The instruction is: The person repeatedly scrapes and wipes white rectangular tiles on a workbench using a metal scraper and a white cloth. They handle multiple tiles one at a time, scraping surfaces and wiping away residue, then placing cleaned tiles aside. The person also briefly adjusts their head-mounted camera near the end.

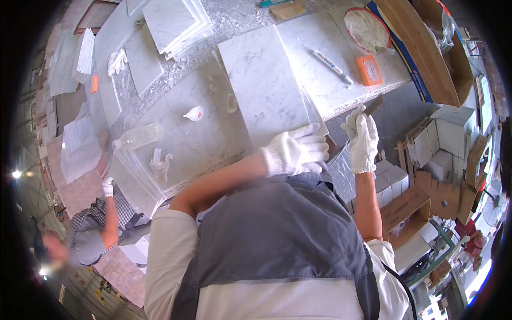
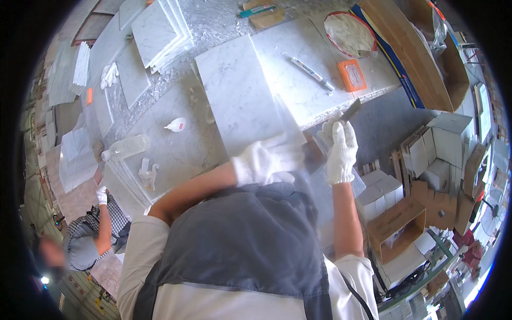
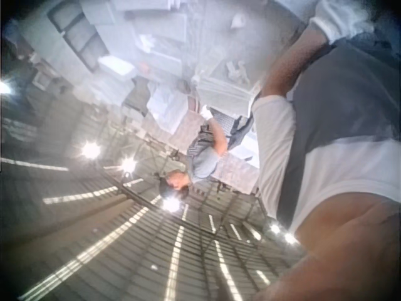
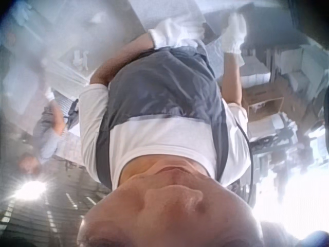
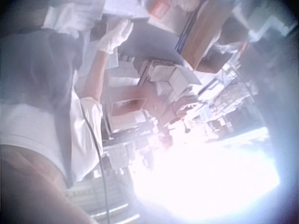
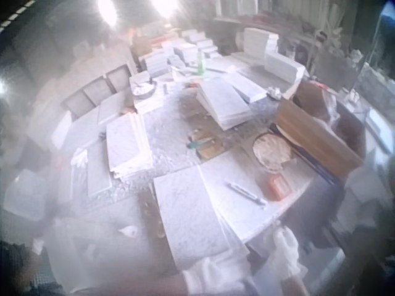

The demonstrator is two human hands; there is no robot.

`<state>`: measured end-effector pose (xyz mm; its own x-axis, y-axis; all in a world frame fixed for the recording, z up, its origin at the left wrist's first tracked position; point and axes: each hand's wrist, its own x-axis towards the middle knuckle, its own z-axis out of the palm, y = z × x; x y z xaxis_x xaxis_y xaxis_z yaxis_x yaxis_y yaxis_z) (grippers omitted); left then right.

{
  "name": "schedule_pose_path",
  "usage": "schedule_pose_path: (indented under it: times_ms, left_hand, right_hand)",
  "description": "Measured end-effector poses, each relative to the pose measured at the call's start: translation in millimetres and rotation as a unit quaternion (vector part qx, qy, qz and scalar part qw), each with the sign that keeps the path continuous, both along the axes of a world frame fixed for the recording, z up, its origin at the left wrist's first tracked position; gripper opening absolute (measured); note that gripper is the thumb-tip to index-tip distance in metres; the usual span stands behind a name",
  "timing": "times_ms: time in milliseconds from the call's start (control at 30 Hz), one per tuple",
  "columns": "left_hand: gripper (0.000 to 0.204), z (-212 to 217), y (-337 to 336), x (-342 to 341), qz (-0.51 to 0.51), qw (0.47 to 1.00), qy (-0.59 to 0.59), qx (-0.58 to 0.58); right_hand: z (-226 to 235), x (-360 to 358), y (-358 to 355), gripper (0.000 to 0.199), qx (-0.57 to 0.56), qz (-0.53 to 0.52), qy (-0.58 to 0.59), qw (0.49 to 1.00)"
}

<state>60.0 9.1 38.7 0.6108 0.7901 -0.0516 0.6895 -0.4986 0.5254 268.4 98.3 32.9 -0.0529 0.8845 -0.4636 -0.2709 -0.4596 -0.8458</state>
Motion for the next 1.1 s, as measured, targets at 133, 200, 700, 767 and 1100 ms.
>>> schedule_pose_path:
  times_ms: [133,200,700,767,1100]
  left_hand:
    - [0.039,15,-7,-32,0.182,0.967,-0.127,0.125]
    - [0.043,18,-7,-48,0.181,0.970,-0.057,0.150]
    - [0.042,-3,-40,-49,0.225,0.958,0.009,0.175]
    - [0.042,-4,-41,-48,0.228,0.957,0.009,0.177]
    - [0.041,-6,-39,-47,0.237,0.950,-0.006,0.201]
  right_hand:
    - [4,-4,0,0.036,-0.029,0.094,-0.098,0.990]
    - [5,-17,8,0.038,0.060,0.192,-0.168,0.965]
    - [-7,-86,86,0.034,0.361,0.508,-0.273,0.733]
    - [-8,-96,92,0.033,0.372,0.492,-0.267,0.741]
    - [-7,-92,91,0.030,0.426,0.530,-0.282,0.677]
